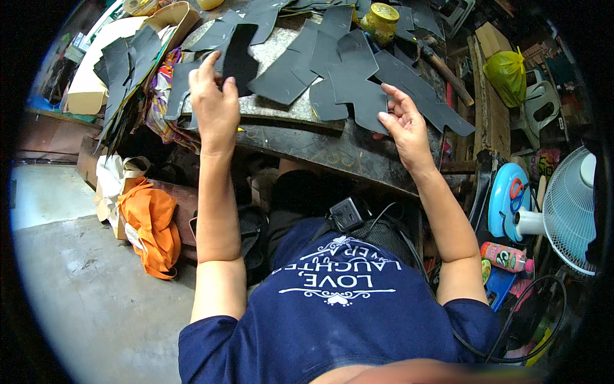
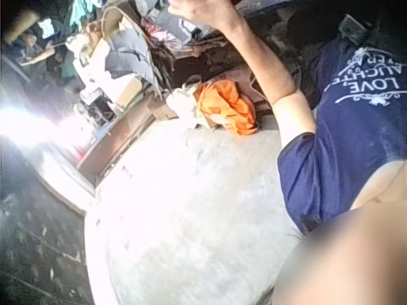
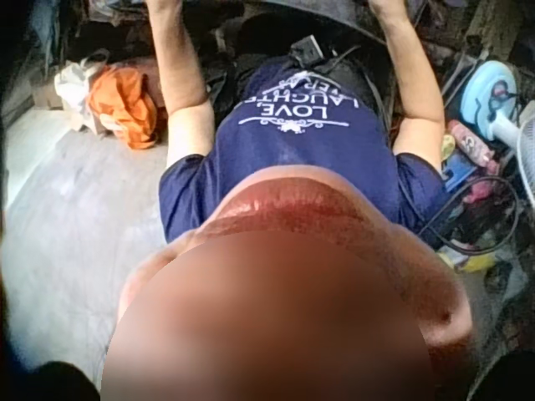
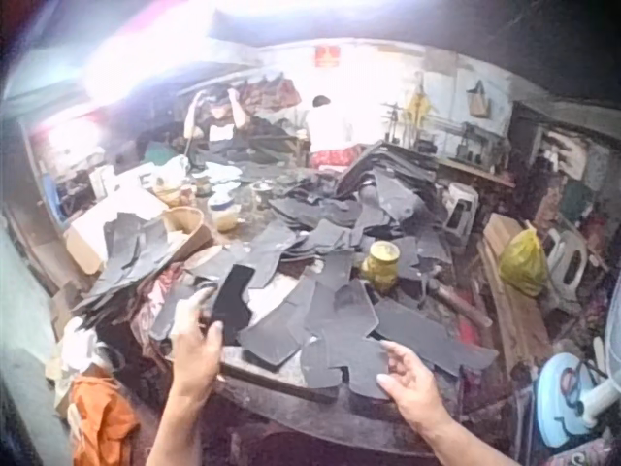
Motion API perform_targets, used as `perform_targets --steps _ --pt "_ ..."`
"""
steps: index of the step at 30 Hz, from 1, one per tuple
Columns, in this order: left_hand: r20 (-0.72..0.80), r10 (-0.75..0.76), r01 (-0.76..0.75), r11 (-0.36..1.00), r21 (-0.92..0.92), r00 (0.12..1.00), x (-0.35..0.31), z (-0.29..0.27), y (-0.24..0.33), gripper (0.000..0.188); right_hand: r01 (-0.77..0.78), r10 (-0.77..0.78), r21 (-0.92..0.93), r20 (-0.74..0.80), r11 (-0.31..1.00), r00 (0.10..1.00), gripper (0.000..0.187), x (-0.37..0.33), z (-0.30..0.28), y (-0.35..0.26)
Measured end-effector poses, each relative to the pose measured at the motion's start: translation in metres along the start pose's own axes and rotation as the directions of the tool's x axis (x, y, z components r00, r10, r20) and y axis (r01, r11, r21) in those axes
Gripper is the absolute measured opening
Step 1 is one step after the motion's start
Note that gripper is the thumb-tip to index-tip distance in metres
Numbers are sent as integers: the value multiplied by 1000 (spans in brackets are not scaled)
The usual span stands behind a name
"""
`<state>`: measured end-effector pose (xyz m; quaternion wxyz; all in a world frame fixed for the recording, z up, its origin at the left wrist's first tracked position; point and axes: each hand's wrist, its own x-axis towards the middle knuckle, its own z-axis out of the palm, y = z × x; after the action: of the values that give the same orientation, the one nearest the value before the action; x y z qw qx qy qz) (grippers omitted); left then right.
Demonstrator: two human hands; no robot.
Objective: The person repeatedly picks up dark gray cut pieces from a cluttered table, separates them, and places them back down. The hands move pieces around, occasionally lifting and repositioning them, but no final stacking or destination is shown.
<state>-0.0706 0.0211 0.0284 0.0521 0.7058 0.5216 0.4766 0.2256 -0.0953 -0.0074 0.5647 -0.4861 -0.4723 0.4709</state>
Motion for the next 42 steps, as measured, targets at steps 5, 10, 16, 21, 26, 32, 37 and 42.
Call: perform_targets --steps 5,10,16,21,26,32,37,42 --pt "-134 -8 -8 993 -121 991 0 -26 3 48 -1 0 -16 -75 1000 997 52 1 1 -1" --pt "333 -231 362 834 -417 914 -14 9 -7 52 24 -18 51 -126 998 992 57 0 1 -4" --pt "143 -62 90 977 -195 988 -21 21 -7 44 17 -9 53 -143 998 990 59 1 0 -3" --pt "116 8 -15 998 55 993 -13 2 -7 33 44 -40 29 -130 999 991 56 3 -3 0" --pt "265 -91 57 989 134 960 -18 9 -5 48 31 -23 55 -131 998 991 55 2 0 -1" --pt "220 -121 133 990 -42 968 -14 20 1 54 -48 54 48 -140 998 989 51 -8 -6 -13" --pt "136 -35 27 998 59 990 -11 -10 -12 50 -3 4 8 -131 1000 991 51 -35 -20 -22" --pt "189 -35 18 996 92 981 -19 -24 -6 45 -156 156 3 -52 988 986 55 -55 -31 -24"
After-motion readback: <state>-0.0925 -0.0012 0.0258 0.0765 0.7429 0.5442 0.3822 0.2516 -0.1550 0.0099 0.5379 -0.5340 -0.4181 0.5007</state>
